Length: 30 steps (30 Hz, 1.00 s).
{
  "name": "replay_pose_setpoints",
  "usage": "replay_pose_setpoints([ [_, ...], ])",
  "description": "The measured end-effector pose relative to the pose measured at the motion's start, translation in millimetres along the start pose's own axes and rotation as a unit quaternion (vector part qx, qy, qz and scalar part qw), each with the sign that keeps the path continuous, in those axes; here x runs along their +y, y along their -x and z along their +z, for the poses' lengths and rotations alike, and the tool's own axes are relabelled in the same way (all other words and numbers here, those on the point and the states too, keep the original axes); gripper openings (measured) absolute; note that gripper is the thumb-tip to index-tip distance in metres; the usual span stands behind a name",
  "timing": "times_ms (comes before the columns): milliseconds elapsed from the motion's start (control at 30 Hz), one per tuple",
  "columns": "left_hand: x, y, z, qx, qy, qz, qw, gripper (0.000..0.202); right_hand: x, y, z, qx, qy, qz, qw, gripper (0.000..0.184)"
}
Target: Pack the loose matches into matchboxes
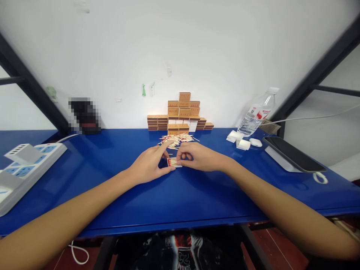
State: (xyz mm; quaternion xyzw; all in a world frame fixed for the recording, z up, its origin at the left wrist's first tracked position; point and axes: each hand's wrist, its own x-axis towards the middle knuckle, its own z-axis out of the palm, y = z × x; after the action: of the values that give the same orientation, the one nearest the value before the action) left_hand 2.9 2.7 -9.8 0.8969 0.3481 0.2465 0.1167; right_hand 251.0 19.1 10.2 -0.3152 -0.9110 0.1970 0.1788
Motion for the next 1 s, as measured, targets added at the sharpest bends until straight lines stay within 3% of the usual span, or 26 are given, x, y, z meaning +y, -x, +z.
replay_pose_setpoints([
  [433, -1, 0, -0.4, -0.003, -0.020, 0.008, 1.000, 0.082, 4, -7, 4, 0.000, -0.087, 0.035, 0.996, 0.019],
  [600, 5, -1, -5.7, -0.009, -0.068, 0.027, 0.997, 0.073, 15, -28, 15, 0.120, -0.061, 0.035, 0.990, 0.014],
  [767, 7, -2, -8.6, -0.013, -0.048, 0.019, 0.999, 0.061, 24, -37, 25, 0.073, -0.012, 0.041, 0.996, 0.014],
  [900, 4, -2, -8.3, -0.019, -0.030, -0.008, 0.999, 0.060, 24, -27, 13, 0.087, 0.038, 0.077, 0.993, 0.014],
  [1000, 1, -2, -7.0, -0.017, -0.028, -0.026, 0.999, 0.065, 17, -18, 0, 0.079, 0.020, 0.076, 0.994, 0.016],
])
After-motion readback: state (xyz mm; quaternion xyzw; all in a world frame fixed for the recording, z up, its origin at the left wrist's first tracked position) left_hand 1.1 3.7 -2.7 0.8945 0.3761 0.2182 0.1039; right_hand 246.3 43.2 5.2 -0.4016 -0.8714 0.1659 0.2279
